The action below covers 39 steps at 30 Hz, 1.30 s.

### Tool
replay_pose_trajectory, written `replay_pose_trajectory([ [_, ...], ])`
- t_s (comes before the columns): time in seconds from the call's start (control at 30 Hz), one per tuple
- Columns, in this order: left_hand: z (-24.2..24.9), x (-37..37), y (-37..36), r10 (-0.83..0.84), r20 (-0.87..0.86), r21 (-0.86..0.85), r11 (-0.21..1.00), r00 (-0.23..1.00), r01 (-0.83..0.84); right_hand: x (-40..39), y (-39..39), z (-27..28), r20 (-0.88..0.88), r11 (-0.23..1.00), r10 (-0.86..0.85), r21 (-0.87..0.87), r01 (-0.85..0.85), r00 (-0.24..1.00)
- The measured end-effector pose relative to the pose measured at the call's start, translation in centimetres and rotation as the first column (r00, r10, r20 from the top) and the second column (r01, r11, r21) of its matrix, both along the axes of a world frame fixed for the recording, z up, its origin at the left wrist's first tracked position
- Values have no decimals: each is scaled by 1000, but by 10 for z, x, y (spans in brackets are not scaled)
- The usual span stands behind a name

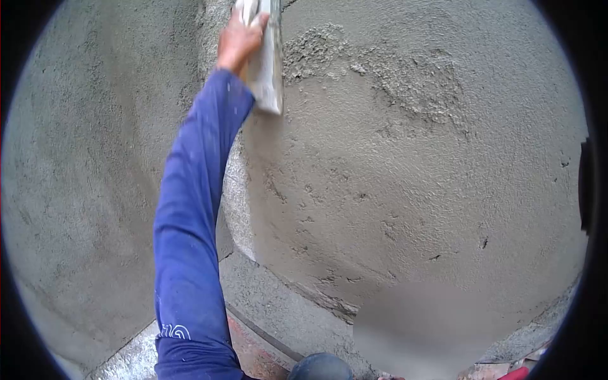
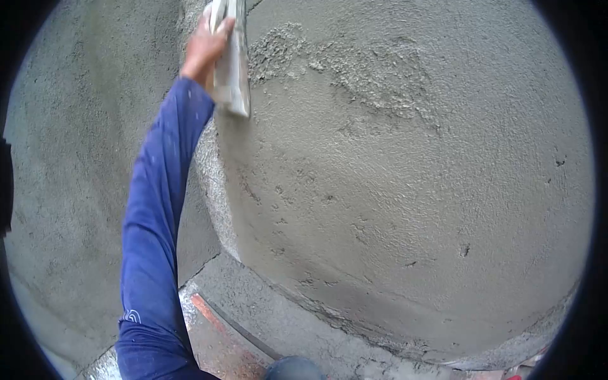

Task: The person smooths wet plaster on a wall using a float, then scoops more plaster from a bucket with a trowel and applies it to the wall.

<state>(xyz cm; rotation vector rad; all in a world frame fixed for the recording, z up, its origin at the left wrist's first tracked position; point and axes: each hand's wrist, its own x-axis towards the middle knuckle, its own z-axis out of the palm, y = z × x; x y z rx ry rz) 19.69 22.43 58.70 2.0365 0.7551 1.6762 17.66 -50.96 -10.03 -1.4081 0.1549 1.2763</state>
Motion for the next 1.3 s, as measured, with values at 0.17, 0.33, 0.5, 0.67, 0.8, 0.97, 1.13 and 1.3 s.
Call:
replay_pose_trajectory([
  [0.17,-204,-7,-11,-104,-26,-90,991,994,102,12,19,-1,137,982,186,-63,-179,973],
  [0.33,-224,-8,11,-119,26,5,993,993,119,40,3,-3,387,875,475,-301,-378,790],
  [0.5,-19,6,20,-72,72,184,981,995,58,114,-82,-25,529,552,825,-679,-483,199],
  [0.67,-67,14,-57,-107,-39,186,976,994,112,194,-117,-115,398,142,632,-903,-406,-665],
  [0.8,-244,3,-71,-218,75,106,972,973,210,146,-51,-83,244,33,811,-926,-375,-531],
  [0.97,-227,-7,-2,-74,98,77,995,993,66,104,-45,-75,584,519,812,-737,-433,-20],
  [1.13,-47,-10,-6,-138,5,49,989,990,137,125,-87,-33,694,605,717,-667,-435,-67],
  [1.3,-205,15,-62,-104,61,374,924,993,74,129,-106,-16,665,585,743,-704,-403,-82],
])
